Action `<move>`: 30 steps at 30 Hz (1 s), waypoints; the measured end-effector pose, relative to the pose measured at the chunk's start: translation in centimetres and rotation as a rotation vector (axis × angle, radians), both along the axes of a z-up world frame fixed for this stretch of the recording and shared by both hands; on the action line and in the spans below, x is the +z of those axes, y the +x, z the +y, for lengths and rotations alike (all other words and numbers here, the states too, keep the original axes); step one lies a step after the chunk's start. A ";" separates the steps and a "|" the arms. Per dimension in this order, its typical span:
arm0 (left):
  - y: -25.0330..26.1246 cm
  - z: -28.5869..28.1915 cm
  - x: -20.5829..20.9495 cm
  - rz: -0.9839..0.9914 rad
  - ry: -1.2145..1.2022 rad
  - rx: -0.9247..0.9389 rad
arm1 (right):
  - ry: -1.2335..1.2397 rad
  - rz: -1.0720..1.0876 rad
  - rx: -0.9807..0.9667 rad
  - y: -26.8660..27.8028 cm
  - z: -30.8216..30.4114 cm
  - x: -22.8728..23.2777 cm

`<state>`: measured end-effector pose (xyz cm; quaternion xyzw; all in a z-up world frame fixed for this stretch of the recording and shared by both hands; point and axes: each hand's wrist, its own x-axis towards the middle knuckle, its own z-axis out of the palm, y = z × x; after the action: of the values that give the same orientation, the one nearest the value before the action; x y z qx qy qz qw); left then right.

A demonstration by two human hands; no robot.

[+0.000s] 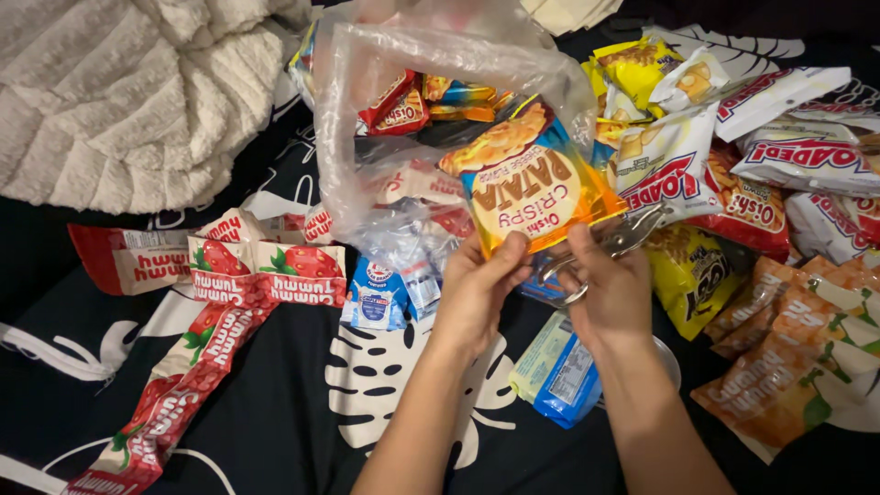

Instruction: The person uses scissors to cut open multiple snack packages, including chips and crackers, one at a time. Each opened package is placed into a clear plastic bag. The person repeats this process for several different snack types throughout the clip.

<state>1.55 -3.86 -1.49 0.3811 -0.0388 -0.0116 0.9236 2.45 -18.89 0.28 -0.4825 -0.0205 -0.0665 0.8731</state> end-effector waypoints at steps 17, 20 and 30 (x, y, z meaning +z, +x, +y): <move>-0.2 2.3 1.4 -0.114 0.187 0.338 | -1.311 -0.302 0.001 -2.4 -1.2 4.1; -0.2 2.1 1.6 -0.097 0.223 0.389 | -1.455 -0.331 -0.057 -2.8 -0.8 4.7; -0.4 2.0 1.7 -0.181 0.274 0.439 | -1.685 -0.222 -0.033 -2.7 1.0 4.4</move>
<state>1.19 -1.89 0.22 0.5013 -0.0356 0.2179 0.8366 -0.22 -17.88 4.68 -0.9624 -0.1418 -0.0886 0.2142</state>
